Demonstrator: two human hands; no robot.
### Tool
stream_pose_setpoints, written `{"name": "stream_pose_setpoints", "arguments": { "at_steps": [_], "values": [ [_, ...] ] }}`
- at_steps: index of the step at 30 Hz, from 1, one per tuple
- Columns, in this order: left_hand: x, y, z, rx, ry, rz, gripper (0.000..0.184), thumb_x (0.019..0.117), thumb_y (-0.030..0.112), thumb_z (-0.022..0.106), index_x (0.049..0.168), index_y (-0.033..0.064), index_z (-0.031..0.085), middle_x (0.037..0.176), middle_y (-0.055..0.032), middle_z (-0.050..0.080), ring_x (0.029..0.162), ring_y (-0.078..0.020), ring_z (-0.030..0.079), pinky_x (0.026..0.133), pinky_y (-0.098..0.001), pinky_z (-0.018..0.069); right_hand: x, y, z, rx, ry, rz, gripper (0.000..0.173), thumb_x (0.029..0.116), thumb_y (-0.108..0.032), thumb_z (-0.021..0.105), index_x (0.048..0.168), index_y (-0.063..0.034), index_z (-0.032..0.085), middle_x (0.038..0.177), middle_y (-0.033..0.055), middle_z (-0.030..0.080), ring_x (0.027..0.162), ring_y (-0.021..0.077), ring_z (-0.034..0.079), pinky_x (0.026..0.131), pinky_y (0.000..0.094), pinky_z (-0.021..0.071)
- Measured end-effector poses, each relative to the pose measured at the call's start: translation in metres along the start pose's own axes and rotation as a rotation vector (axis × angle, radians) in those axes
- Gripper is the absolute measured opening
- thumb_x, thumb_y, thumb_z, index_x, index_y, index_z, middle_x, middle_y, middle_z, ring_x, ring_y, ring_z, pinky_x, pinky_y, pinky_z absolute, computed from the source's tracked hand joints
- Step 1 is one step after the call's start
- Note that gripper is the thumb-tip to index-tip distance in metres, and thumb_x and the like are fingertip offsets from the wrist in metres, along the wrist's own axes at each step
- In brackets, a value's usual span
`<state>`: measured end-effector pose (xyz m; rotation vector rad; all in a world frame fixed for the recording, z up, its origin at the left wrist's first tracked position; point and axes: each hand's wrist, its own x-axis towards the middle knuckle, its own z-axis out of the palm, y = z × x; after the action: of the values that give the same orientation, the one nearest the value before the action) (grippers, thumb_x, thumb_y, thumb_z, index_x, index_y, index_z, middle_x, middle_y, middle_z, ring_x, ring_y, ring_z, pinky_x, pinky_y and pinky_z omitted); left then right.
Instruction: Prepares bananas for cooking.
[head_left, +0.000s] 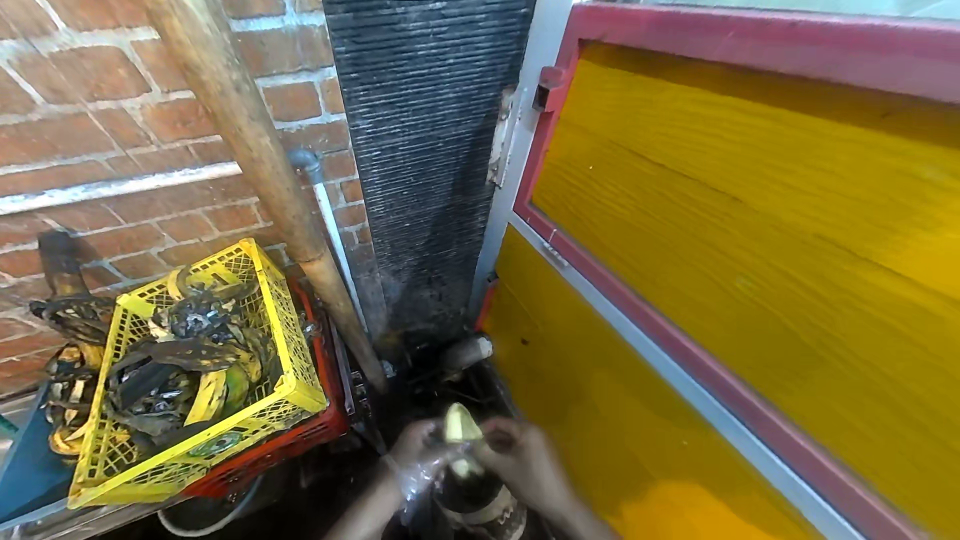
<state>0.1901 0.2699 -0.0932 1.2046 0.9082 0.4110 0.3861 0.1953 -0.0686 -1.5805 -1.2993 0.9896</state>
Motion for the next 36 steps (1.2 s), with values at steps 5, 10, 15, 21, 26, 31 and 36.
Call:
{"name": "stream_pose_setpoints", "arguments": {
  "at_steps": [5, 10, 15, 21, 26, 31, 36],
  "values": [
    [-0.013, -0.001, -0.005, -0.383, -0.058, -0.049, 0.027, 0.0912, 0.027, 0.068, 0.112, 0.0106, 0.061, 0.074, -0.0003, 0.063, 0.053, -0.0083, 0.056, 0.05, -0.0234, 0.051, -0.001, -0.001, 0.002, 0.451, 0.037, 0.15, 0.007, 0.0846, -0.007, 0.071, 0.09, -0.0036, 0.074, 0.074, 0.0038, 0.071, 0.064, 0.0114, 0.066, 0.059, 0.0296, 0.057],
    [-0.015, -0.011, 0.002, -0.445, -0.067, -0.034, 0.031, 0.0895, 0.029, 0.067, 0.114, 0.0109, 0.059, 0.077, -0.0005, 0.065, 0.059, -0.0084, 0.061, 0.055, -0.0238, 0.0531, -0.012, 0.002, 0.014, 0.543, 0.099, 0.141, 0.006, 0.0836, -0.005, 0.068, 0.088, -0.0056, 0.072, 0.072, 0.0018, 0.068, 0.062, 0.0095, 0.063, 0.056, 0.0271, 0.0536],
    [-0.01, -0.01, 0.008, -0.135, -0.026, 0.135, 0.044, 0.089, 0.025, 0.08, 0.124, 0.0045, 0.064, 0.096, -0.0077, 0.072, 0.057, -0.0123, 0.061, 0.048, -0.0272, 0.053, -0.017, -0.015, 0.006, 0.374, 0.034, -0.031, 0.006, 0.0869, -0.001, 0.065, 0.091, -0.0047, 0.067, 0.078, 0.0052, 0.07, 0.068, 0.0143, 0.068, 0.06, 0.0308, 0.058],
    [-0.019, -0.002, 0.003, -0.269, 0.016, 0.067, 0.017, 0.0929, 0.024, 0.066, 0.097, 0.0071, 0.066, 0.069, -0.0014, 0.063, 0.053, -0.011, 0.058, 0.049, -0.0274, 0.0518, -0.012, -0.014, 0.016, 0.744, 0.031, 0.173, 0.014, 0.0915, -0.008, 0.049, 0.093, -0.0058, 0.063, 0.082, 0.0061, 0.068, 0.073, 0.0139, 0.067, 0.064, 0.0324, 0.0574],
    [-0.022, -0.017, -0.02, -0.363, 0.004, -0.015, 0.035, 0.0993, 0.025, 0.055, 0.125, 0.0053, 0.069, 0.105, -0.0087, 0.075, 0.063, -0.0096, 0.062, 0.051, -0.0228, 0.0489, -0.007, -0.007, 0.005, 0.785, 0.239, 0.29, 0.03, 0.0888, -0.011, 0.045, 0.112, -0.0039, 0.062, 0.093, 0.0086, 0.071, 0.08, 0.0172, 0.07, 0.068, 0.0377, 0.0606],
    [-0.018, -0.033, -0.035, -0.154, -0.021, -0.162, 0.035, 0.0997, 0.037, 0.066, 0.122, 0.0099, 0.072, 0.102, -0.0059, 0.076, 0.061, -0.0109, 0.063, 0.053, -0.0261, 0.0523, 0.002, 0.051, -0.021, 0.059, 0.109, 0.34, 0.037, 0.1021, -0.024, 0.056, 0.133, -0.0055, 0.063, 0.11, 0.0124, 0.072, 0.093, 0.0238, 0.072, 0.077, 0.043, 0.0628],
    [-0.045, -0.015, -0.005, 0.105, 0.098, -0.161, 0.041, 0.0977, 0.046, 0.067, 0.114, 0.0087, 0.07, 0.093, -0.0051, 0.073, 0.069, -0.0137, 0.066, 0.065, -0.0343, 0.0572, -0.008, 0.06, -0.023, -0.098, -0.165, 0.238, 0.053, 0.1004, -0.031, 0.065, 0.145, -0.0038, 0.053, 0.127, 0.0166, 0.066, 0.107, 0.0259, 0.07, 0.085, 0.0476, 0.0628]
  ]
}}
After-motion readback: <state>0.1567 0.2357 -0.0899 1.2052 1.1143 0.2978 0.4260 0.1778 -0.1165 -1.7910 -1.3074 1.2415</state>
